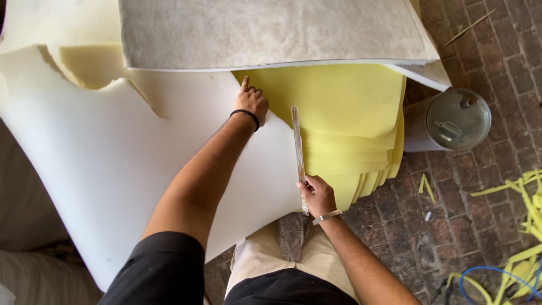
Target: The person cuts a piece of white foam, applies adhesive with a spray gun, and attaches a gray fabric layer. They repeat this process, smoothing the fabric and trimming excess material. The person handles foam sheets, fabric, and tools on a wooden workbench.
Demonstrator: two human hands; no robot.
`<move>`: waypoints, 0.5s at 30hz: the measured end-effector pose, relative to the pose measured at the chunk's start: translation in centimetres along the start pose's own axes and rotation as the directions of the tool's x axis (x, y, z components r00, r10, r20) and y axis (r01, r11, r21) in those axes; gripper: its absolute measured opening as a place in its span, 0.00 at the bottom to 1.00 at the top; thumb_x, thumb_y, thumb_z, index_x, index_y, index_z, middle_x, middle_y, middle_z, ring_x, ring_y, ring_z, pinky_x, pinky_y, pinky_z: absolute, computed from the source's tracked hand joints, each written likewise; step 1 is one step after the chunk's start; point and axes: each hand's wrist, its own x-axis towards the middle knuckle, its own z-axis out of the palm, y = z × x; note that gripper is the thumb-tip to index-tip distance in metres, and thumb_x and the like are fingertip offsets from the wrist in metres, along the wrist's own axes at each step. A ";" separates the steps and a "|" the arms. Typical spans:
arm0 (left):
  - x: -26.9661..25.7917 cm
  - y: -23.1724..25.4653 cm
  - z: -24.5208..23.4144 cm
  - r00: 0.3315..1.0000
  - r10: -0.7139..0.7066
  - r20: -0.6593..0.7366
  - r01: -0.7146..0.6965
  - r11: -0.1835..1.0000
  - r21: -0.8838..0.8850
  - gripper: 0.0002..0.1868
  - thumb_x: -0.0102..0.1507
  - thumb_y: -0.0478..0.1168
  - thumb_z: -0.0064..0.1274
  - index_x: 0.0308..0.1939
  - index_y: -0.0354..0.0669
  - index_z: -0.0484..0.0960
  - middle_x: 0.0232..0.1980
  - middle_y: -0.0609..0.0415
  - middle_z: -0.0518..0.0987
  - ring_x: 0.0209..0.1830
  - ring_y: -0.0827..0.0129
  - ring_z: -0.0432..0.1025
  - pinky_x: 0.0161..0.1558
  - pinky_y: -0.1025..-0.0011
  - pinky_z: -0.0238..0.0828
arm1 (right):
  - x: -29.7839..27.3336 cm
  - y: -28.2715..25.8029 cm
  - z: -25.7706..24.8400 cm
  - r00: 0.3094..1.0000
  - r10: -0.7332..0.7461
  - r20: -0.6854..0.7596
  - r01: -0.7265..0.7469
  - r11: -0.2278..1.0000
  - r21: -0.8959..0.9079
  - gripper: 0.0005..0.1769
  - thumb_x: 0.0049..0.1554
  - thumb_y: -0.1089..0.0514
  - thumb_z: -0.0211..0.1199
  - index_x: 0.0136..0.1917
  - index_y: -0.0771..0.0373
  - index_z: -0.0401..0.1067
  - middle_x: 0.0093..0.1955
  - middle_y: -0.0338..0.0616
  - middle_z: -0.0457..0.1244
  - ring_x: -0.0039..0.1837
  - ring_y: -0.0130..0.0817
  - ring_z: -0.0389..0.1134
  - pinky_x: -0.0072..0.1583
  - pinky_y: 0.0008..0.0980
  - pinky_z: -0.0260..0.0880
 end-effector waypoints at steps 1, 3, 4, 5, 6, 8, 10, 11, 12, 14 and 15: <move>-0.3 -0.5 -0.8 0.999 0.026 0.020 -0.026 0.999 -0.036 0.20 0.65 0.44 0.53 0.59 0.43 0.81 0.68 0.46 0.74 0.74 0.55 0.61 0.81 0.50 0.31 | 0.4 -0.8 0.9 1.000 0.029 -0.008 -0.029 1.000 -0.006 0.16 0.55 0.55 0.71 0.53 0.65 0.77 0.44 0.46 0.70 0.43 0.35 0.74 0.45 0.34 0.77; -1.0 -0.8 -1.8 0.997 0.072 0.004 -0.071 0.988 -0.137 0.19 0.63 0.47 0.57 0.57 0.49 0.83 0.65 0.49 0.76 0.73 0.57 0.62 0.79 0.52 0.31 | 1.6 -2.3 2.5 0.999 0.020 -0.038 -0.020 1.000 0.017 0.16 0.56 0.54 0.69 0.55 0.64 0.77 0.44 0.45 0.70 0.43 0.35 0.73 0.45 0.33 0.76; -1.5 -0.9 -1.9 0.996 0.084 -0.030 -0.089 0.975 -0.202 0.19 0.62 0.48 0.58 0.57 0.54 0.83 0.64 0.52 0.77 0.72 0.58 0.62 0.80 0.52 0.31 | 2.4 -2.8 3.2 0.999 0.013 -0.048 -0.011 1.000 0.028 0.16 0.57 0.54 0.69 0.56 0.63 0.77 0.44 0.45 0.70 0.43 0.35 0.73 0.45 0.33 0.76; -2.1 -0.9 -2.0 0.993 0.094 -0.064 -0.108 0.958 -0.266 0.19 0.61 0.49 0.60 0.57 0.59 0.82 0.62 0.55 0.78 0.72 0.59 0.62 0.80 0.53 0.30 | 3.1 -3.2 3.8 0.997 -0.006 -0.081 0.007 1.000 0.016 0.16 0.57 0.54 0.68 0.56 0.63 0.77 0.44 0.45 0.70 0.43 0.36 0.73 0.44 0.33 0.76; -2.4 -1.2 -2.1 0.990 0.102 -0.096 -0.126 0.951 -0.283 0.18 0.61 0.49 0.61 0.55 0.59 0.83 0.61 0.56 0.78 0.72 0.60 0.61 0.79 0.52 0.30 | 4.3 -3.6 4.5 0.993 -0.029 -0.111 0.030 1.000 0.006 0.16 0.57 0.54 0.68 0.56 0.62 0.78 0.44 0.45 0.70 0.43 0.37 0.72 0.44 0.34 0.75; -2.9 -1.6 -1.9 0.981 0.119 -0.156 -0.164 0.934 -0.318 0.17 0.60 0.50 0.63 0.52 0.60 0.85 0.60 0.58 0.79 0.72 0.61 0.61 0.78 0.52 0.30 | 5.7 -3.8 6.0 0.984 -0.076 -0.159 0.070 0.997 -0.046 0.14 0.58 0.55 0.68 0.56 0.63 0.77 0.45 0.46 0.70 0.43 0.39 0.72 0.44 0.36 0.75; -3.0 -1.9 -1.6 0.986 0.096 -0.139 -0.138 0.932 -0.336 0.15 0.63 0.50 0.60 0.53 0.61 0.85 0.58 0.59 0.81 0.71 0.62 0.63 0.80 0.53 0.32 | 5.9 -3.0 7.0 0.974 -0.124 -0.189 0.100 0.986 -0.131 0.11 0.59 0.57 0.67 0.54 0.63 0.77 0.46 0.45 0.69 0.44 0.40 0.72 0.45 0.37 0.74; -3.1 -1.9 -1.3 0.988 0.085 -0.130 -0.126 0.930 -0.345 0.14 0.64 0.50 0.59 0.54 0.61 0.85 0.57 0.60 0.82 0.71 0.63 0.64 0.82 0.53 0.32 | 4.7 -2.6 7.5 0.977 -0.116 -0.181 0.084 0.981 -0.173 0.12 0.60 0.57 0.66 0.55 0.63 0.77 0.46 0.45 0.69 0.44 0.40 0.72 0.44 0.37 0.75; -2.9 -1.9 -1.4 0.987 0.087 -0.132 -0.127 0.932 -0.340 0.14 0.64 0.50 0.60 0.53 0.61 0.86 0.56 0.59 0.82 0.71 0.63 0.64 0.81 0.53 0.32 | 3.6 -2.1 7.7 0.978 -0.108 -0.180 0.068 0.974 -0.218 0.12 0.60 0.57 0.66 0.56 0.62 0.77 0.46 0.45 0.69 0.43 0.40 0.72 0.44 0.37 0.75; -2.7 -1.7 -1.4 0.986 0.088 -0.140 -0.131 0.933 -0.334 0.13 0.64 0.50 0.60 0.52 0.61 0.86 0.55 0.59 0.83 0.71 0.63 0.63 0.81 0.54 0.32 | 0.4 -1.3 8.0 0.976 -0.115 -0.186 0.063 0.963 -0.263 0.12 0.59 0.56 0.66 0.55 0.62 0.77 0.47 0.44 0.69 0.43 0.39 0.72 0.43 0.36 0.76; -2.5 -1.5 -1.4 0.980 0.093 -0.177 -0.151 0.924 -0.351 0.14 0.62 0.50 0.61 0.52 0.60 0.86 0.54 0.59 0.82 0.71 0.63 0.63 0.80 0.54 0.32 | -0.6 -1.1 8.0 0.973 -0.129 -0.193 0.075 0.962 -0.264 0.11 0.58 0.56 0.66 0.53 0.62 0.77 0.47 0.43 0.69 0.44 0.39 0.72 0.44 0.36 0.76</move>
